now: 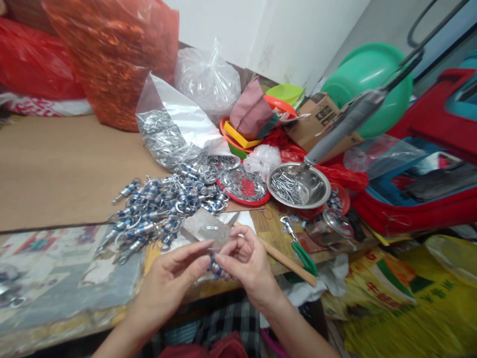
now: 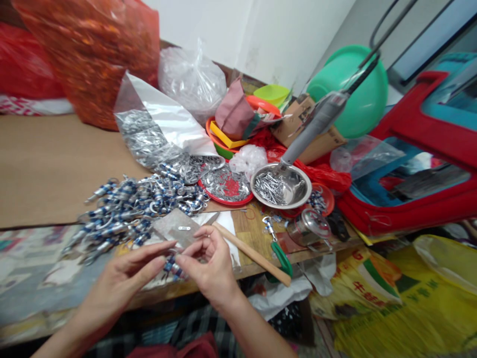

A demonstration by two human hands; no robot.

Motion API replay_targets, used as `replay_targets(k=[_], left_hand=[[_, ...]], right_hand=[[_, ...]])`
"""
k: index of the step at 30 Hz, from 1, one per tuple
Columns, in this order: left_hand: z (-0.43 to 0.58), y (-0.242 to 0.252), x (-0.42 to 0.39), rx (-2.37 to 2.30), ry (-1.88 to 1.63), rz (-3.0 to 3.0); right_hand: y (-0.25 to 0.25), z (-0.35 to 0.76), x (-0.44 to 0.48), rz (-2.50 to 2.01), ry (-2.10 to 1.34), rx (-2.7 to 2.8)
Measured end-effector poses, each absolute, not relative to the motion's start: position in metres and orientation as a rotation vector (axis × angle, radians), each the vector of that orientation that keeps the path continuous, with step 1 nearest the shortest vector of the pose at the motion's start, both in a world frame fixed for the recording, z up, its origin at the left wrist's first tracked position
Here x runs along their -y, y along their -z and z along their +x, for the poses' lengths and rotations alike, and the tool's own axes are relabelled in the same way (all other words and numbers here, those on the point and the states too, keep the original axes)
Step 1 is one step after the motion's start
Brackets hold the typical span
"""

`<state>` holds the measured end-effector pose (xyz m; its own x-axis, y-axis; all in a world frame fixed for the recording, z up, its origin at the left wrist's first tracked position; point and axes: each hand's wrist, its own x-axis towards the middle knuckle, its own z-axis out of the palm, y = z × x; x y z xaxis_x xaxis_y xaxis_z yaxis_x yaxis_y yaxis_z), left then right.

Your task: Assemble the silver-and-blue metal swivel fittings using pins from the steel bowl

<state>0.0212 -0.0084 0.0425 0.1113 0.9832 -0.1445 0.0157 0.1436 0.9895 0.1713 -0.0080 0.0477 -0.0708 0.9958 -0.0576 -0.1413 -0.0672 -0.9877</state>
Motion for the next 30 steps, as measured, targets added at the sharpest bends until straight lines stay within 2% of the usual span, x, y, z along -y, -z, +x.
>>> replay_targets(k=[5, 9, 11, 15, 18, 22, 30], left_hand=[[0.030, -0.030, 0.022, -1.154, -1.198, 0.912], [0.029, -0.028, 0.020, -1.165, -1.221, 0.782], [0.027, -0.029, 0.017, -1.181, -1.196, 0.738], [0.026, -0.030, 0.010, -1.212, -1.161, 0.691], [0.030, -0.030, 0.006, -1.191, -1.143, 0.678], [0.033, -0.026, 0.002, -1.128, -1.140, 0.667], [0.029, -0.020, -0.003, -1.030, -1.122, 0.711]], right_hand=[[-0.050, 0.166, 0.006, -1.141, -1.531, 0.899], [-0.048, 0.164, 0.000, -1.257, -1.501, 1.058], [-0.049, 0.168, -0.009, -1.332, -1.314, 1.325], [-0.051, 0.175, -0.034, -1.327, -0.567, 1.961], [-0.050, 0.173, -0.046, -1.289, -0.224, 2.337], [-0.044, 0.171, -0.047, -1.350, -0.050, 2.475], [-0.041, 0.175, -0.048, -1.480, -0.047, 2.403]])
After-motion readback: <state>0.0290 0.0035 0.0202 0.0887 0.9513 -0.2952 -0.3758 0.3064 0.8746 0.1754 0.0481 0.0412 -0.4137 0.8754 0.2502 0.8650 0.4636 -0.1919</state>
